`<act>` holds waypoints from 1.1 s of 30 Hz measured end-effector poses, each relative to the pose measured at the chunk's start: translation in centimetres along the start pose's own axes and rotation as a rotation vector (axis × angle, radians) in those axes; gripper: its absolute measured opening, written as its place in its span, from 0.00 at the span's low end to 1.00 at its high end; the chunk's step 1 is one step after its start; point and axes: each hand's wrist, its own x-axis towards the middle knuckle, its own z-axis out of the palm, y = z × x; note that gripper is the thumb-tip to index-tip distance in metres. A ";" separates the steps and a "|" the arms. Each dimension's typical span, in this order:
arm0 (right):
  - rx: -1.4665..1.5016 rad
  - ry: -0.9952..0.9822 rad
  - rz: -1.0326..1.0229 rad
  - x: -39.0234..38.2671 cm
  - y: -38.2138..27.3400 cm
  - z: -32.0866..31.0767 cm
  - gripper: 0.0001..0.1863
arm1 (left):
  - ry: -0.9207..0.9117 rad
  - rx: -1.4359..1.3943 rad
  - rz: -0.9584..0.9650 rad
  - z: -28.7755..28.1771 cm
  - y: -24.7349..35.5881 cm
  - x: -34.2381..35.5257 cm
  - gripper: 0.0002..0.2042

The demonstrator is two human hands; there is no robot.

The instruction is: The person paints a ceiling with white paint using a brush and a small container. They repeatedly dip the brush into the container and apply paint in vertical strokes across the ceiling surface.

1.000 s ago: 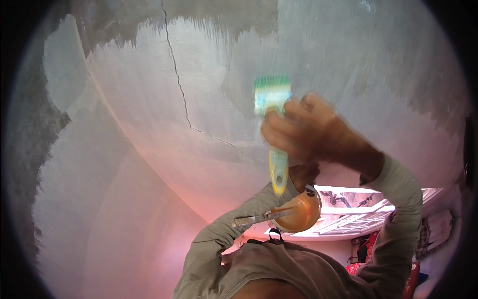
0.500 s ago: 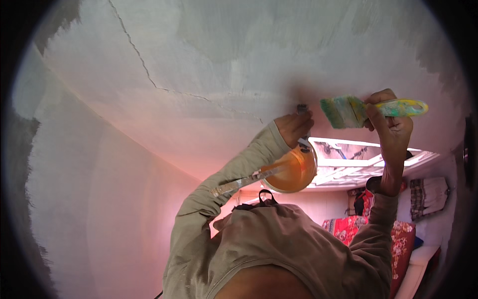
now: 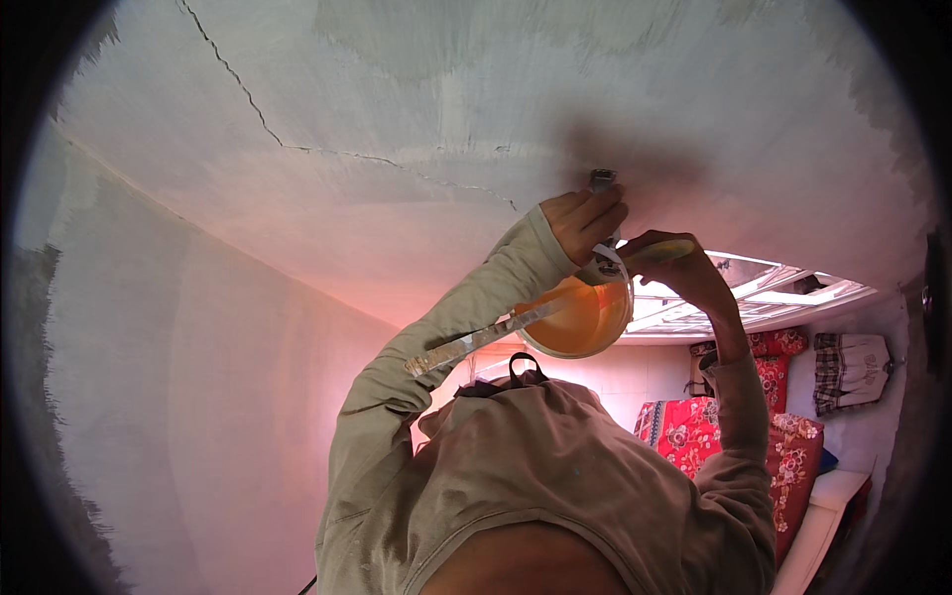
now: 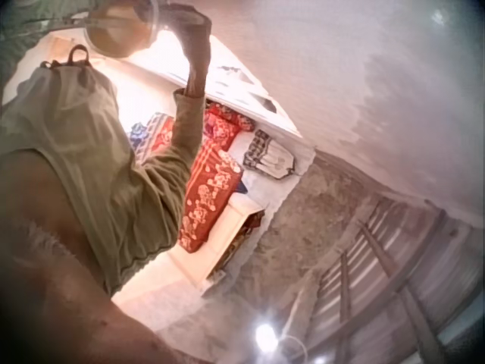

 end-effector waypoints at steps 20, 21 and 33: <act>-0.111 -0.433 0.037 8.3 14.0 3.1 0.20 | 0.000 0.009 0.012 -0.1 -0.1 0.1 0.23; -0.189 -0.462 0.087 8.4 14.3 3.1 0.21 | -0.002 0.013 0.009 -0.1 -0.1 0.1 0.24; -0.105 -0.429 -0.234 7.8 14.3 4.8 0.15 | -0.022 -0.010 0.018 -0.2 -0.1 0.1 0.28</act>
